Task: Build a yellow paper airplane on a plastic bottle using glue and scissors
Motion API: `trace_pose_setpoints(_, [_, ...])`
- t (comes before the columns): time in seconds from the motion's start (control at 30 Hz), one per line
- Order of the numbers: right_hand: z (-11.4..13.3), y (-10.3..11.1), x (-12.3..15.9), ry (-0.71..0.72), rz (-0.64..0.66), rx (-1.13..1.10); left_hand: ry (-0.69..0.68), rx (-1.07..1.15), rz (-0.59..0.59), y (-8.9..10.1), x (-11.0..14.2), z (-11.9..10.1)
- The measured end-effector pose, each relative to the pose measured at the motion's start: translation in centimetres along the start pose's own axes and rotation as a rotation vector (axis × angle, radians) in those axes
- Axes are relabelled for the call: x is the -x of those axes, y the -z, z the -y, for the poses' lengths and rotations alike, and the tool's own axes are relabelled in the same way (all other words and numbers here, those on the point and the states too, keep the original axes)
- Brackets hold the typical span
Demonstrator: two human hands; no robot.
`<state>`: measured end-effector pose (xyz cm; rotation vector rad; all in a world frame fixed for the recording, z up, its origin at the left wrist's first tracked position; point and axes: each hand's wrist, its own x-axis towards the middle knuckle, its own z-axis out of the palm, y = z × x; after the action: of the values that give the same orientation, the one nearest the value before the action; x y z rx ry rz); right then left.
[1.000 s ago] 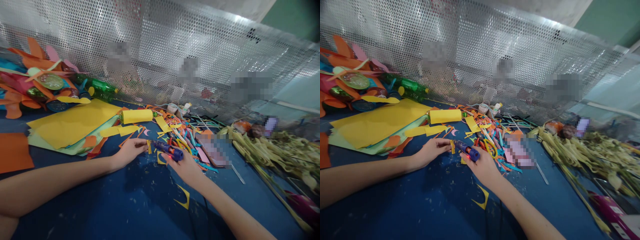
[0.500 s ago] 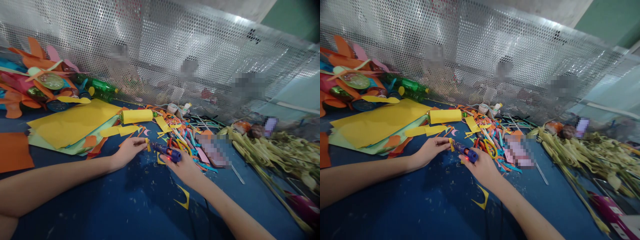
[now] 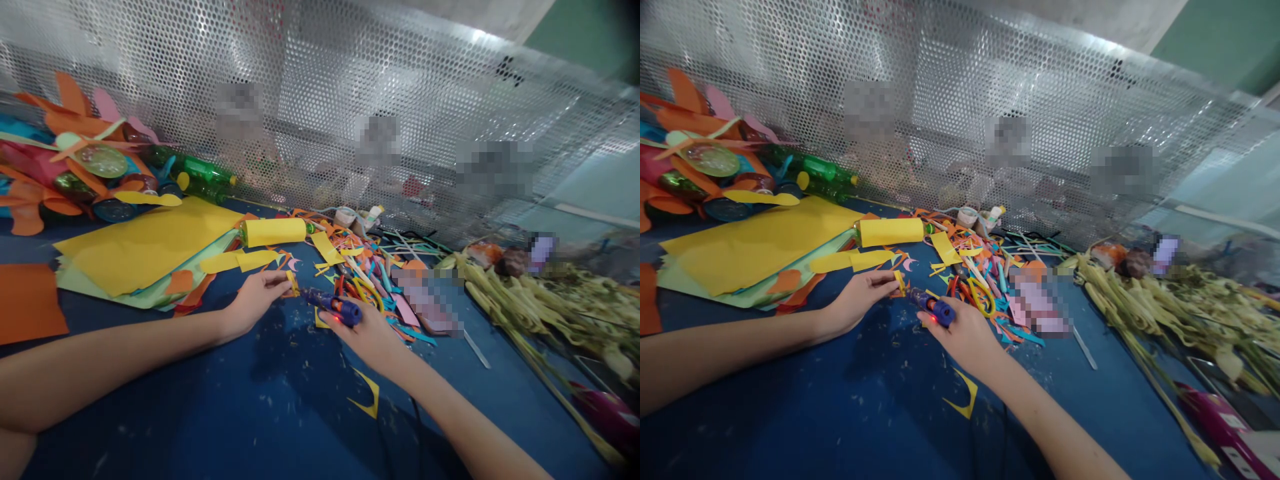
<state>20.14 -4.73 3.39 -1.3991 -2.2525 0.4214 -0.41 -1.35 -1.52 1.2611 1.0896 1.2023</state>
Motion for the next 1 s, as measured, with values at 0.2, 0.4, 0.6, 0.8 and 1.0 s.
trace_pose_setpoints(0.2, [-0.2, 0.0, 0.0, 0.016, -0.005, 0.009, -0.045, -0.036, 0.008, 0.2, -0.1, 0.4])
trace_pose_setpoints(0.4, [-0.1, 0.3, 0.1, 0.01, 0.026, 0.027, -0.044, 0.023, 0.048, 0.2, 0.0, 0.2])
trace_pose_setpoints(0.6, [0.0, 0.9, -0.1, 0.008, 0.034, 0.085, -0.037, 0.014, 0.035, 0.3, -0.1, 0.2])
trace_pose_setpoints(0.8, [-1.0, 1.6, -0.8, 0.02, -0.204, 0.085, 0.023, 0.09, 0.021, 0.0, 0.0, 0.0])
trace_pose_setpoints(1.0, [-4.1, 1.4, -1.9, -0.006, -0.47, 0.227, 0.031, 0.151, 0.083, -0.1, 0.4, -0.7])
